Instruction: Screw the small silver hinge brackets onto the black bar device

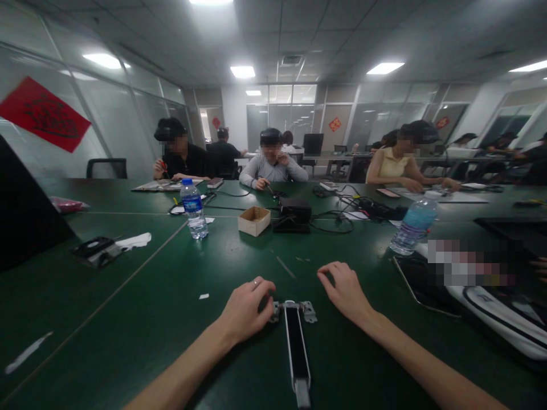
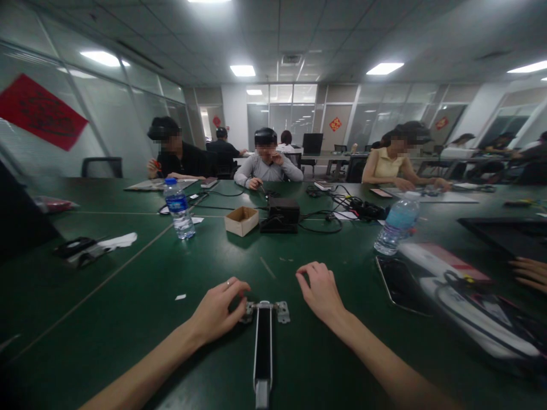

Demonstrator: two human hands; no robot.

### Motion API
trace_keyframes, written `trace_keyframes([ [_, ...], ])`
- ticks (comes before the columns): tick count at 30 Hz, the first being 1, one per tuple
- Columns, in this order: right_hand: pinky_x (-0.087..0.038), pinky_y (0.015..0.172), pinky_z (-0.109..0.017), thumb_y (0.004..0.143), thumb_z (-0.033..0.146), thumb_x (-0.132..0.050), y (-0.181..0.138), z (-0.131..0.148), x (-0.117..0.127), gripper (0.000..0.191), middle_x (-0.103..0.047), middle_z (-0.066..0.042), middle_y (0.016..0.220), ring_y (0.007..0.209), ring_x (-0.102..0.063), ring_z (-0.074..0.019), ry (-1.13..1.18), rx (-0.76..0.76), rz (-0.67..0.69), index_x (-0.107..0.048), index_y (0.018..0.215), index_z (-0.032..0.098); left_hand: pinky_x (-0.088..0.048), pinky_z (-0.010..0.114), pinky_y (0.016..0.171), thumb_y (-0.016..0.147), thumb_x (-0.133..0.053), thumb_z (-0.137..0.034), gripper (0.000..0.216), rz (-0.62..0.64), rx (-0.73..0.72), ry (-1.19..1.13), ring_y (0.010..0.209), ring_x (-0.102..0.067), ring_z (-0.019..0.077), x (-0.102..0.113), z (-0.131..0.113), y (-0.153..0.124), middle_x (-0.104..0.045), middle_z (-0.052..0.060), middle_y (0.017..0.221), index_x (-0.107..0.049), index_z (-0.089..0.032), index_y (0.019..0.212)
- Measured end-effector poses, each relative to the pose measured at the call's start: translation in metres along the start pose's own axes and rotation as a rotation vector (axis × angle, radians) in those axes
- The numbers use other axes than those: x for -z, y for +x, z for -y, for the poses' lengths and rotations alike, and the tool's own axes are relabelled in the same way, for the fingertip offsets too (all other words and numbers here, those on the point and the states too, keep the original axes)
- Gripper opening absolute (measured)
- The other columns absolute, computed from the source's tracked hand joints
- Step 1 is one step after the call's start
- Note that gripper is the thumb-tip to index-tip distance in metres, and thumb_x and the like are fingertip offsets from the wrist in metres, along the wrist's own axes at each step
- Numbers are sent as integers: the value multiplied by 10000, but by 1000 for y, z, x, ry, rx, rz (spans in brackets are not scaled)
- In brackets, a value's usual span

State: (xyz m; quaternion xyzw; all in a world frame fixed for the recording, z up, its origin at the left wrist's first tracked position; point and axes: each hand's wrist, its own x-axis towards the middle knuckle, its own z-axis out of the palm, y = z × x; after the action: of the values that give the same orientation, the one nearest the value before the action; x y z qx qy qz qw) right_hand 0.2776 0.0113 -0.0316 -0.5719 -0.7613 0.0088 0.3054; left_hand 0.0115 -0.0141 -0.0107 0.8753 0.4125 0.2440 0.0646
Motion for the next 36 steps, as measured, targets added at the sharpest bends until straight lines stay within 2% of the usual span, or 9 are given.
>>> trace_keyframes([
  [5,-445,786,-371,952,272,-448,-18,40,5,171,-615,-80,940,930,-550,-227,270,223,-55,-600,925,199,-473,252,662,861,-557,-182,110,-181,-155,-9,733,-588,155,-11,-13,-1,-622,21,869,-569,-194,970],
  [8,-448,759,-342,966,244,-425,-28,58,4,183,-608,-64,883,876,-553,-201,387,341,-13,-588,895,199,-471,248,656,908,-537,-182,43,-317,-260,-46,717,-594,152,-19,-24,-1,-628,18,819,-569,-191,937],
  [12,-439,746,-332,980,211,-392,-32,66,2,213,-611,-53,863,842,-554,-182,434,423,36,-581,883,197,-464,236,621,962,-494,-223,109,-354,-295,-132,659,-578,138,-24,-30,-2,-625,10,751,-576,-187,899],
  [17,-429,742,-337,978,216,-402,-29,61,4,212,-622,-58,871,837,-551,-181,348,463,11,-600,909,186,-474,208,620,939,-504,-220,111,-222,-262,-322,676,-581,124,-11,-27,-2,-634,28,804,-604,-176,956],
  [21,-432,737,-345,955,212,-430,-24,47,9,189,-619,-72,883,852,-552,-194,269,402,4,-607,898,182,-476,217,646,882,-502,-194,129,-94,-217,-284,699,-588,133,5,-10,0,-631,37,813,-623,-166,916],
  [27,-447,754,-357,914,238,-490,-17,29,14,130,-604,-61,924,862,-542,-199,207,240,266,-603,871,191,-466,227,643,844,-550,-218,121,133,-135,-50,693,-599,146,10,12,1,-639,23,806,-642,-163,901],
  [31,-452,735,-349,897,252,-511,-18,32,16,112,-598,-59,954,867,-528,-199,191,235,357,-609,893,196,-463,214,658,834,-556,-202,118,162,-88,-60,699,-603,135,2,11,0,-640,7,817,-645,-177,907],
  [36,-453,730,-356,890,235,-515,-19,36,16,98,-602,-57,939,856,-527,-201,193,249,342,-605,878,199,-451,214,650,845,-560,-197,112,174,-44,-86,702,-601,134,1,9,1,-633,4,814,-647,-177,912],
])
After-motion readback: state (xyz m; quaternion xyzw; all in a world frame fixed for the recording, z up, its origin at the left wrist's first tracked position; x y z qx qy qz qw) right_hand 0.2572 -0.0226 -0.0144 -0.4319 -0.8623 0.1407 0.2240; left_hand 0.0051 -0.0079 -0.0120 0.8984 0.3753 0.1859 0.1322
